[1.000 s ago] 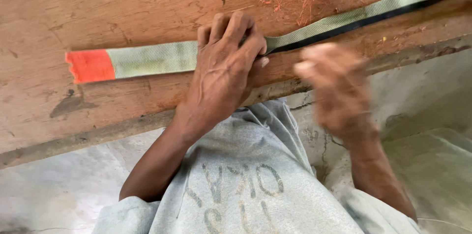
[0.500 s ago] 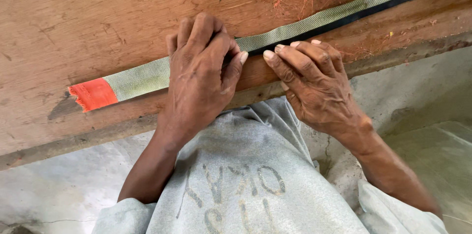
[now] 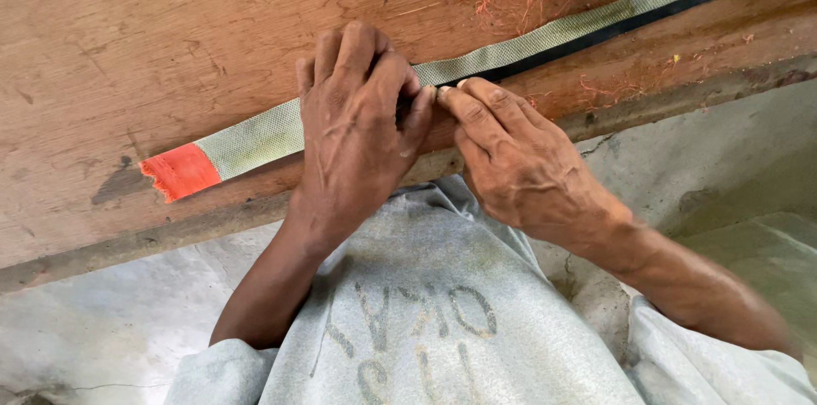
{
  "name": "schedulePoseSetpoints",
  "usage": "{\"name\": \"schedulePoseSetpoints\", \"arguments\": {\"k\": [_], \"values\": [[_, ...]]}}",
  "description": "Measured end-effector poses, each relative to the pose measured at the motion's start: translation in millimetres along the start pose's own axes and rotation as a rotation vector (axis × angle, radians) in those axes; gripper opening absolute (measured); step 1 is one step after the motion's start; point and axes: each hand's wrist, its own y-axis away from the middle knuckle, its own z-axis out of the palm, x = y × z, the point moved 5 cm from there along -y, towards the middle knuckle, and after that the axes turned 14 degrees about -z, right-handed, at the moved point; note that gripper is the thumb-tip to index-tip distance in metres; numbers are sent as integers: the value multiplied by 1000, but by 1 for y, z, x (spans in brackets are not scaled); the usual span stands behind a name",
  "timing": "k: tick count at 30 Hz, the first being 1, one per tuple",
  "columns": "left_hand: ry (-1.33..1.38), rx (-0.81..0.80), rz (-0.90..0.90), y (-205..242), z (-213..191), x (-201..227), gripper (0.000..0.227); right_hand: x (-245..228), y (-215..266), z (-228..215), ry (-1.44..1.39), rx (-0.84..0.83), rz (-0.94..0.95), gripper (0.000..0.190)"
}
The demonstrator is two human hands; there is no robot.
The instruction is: The person repeatedly applies a yellowish adhesive from a jar onto a long fabric strap laid on a wooden workbench, then presses the strap flat with their hands. They also handle a shorter strap with an orange end, applying adhesive and pressing it down. The process is repeated multiple times on different sections of the straps.
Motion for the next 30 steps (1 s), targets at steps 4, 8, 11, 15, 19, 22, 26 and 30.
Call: {"name": "schedulePoseSetpoints", "arguments": {"k": [4, 8, 11, 15, 19, 22, 26, 30], "values": [[-4, 40, 72, 5, -19, -13, 30, -4, -4, -8, -18, 17, 9, 18], [6, 47, 48, 13, -35, -27, 24, -4, 2, -7, -70, 56, 61, 25], [26, 41, 36, 14, -37, -30, 22, -3, 2, -4, -55, 69, 66, 31], [26, 59, 23, 12, -34, -32, 24, -3, 0, -4, -49, 77, 62, 42], [13, 74, 24, 10, -31, -33, 23, -2, -2, -2, -35, 45, 71, 53], [12, 64, 20, 10, -31, -33, 24, -4, -3, 0, -32, 10, 85, 60], [0, 49, -2, 9, -33, -31, 25, -6, -12, -3, -2, 36, 18, 65], [-31, 34, -21, 5, -34, -29, 25, -18, -28, -3, 133, -110, -155, 50]]}}
